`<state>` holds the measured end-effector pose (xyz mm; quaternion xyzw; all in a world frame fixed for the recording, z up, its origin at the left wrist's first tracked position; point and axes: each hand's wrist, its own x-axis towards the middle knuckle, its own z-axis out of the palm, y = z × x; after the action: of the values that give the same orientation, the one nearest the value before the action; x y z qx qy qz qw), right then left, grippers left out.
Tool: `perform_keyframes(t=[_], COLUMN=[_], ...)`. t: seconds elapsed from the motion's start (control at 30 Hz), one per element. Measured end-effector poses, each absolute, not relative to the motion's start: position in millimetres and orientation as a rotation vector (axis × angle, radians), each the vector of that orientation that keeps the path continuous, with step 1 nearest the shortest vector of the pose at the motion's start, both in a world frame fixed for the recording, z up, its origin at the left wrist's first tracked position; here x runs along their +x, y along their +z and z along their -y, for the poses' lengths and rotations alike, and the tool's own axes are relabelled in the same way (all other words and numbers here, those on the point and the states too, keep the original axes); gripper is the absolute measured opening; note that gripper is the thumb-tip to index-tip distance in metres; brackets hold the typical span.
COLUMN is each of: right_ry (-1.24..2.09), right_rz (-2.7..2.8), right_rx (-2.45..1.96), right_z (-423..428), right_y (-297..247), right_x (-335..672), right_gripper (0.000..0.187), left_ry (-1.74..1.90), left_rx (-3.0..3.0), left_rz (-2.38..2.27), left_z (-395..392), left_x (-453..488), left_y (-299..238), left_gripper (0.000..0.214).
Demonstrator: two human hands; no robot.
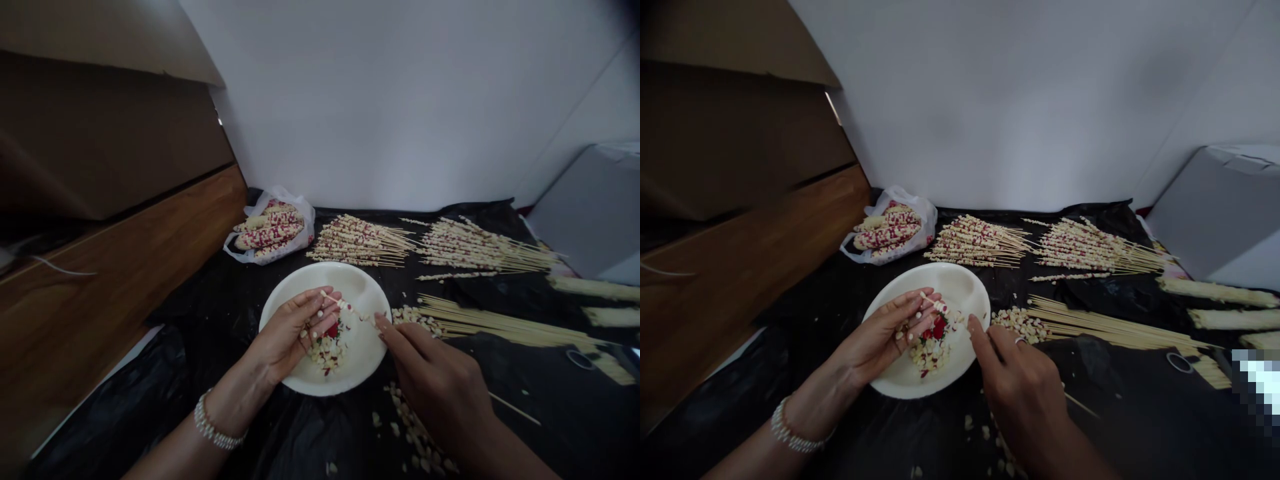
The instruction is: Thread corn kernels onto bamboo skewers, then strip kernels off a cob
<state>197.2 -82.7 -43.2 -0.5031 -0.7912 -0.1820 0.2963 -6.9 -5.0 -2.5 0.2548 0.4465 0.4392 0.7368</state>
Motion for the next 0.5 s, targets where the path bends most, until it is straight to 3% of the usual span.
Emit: perform_keyframes(t=[0.5], right_ry=[-0.521], right_rz=[2.115], right_rx=[-1.34], right_z=[83.7], right_y=[-43.0], right_x=[198.3], right_gripper=[0.047], left_ry=[1.016], left_rx=[0.474], left_rz=[-1.003], left_z=[2.8], left_x=[-8.2], left_y=[-2.2], left_gripper=[0.018])
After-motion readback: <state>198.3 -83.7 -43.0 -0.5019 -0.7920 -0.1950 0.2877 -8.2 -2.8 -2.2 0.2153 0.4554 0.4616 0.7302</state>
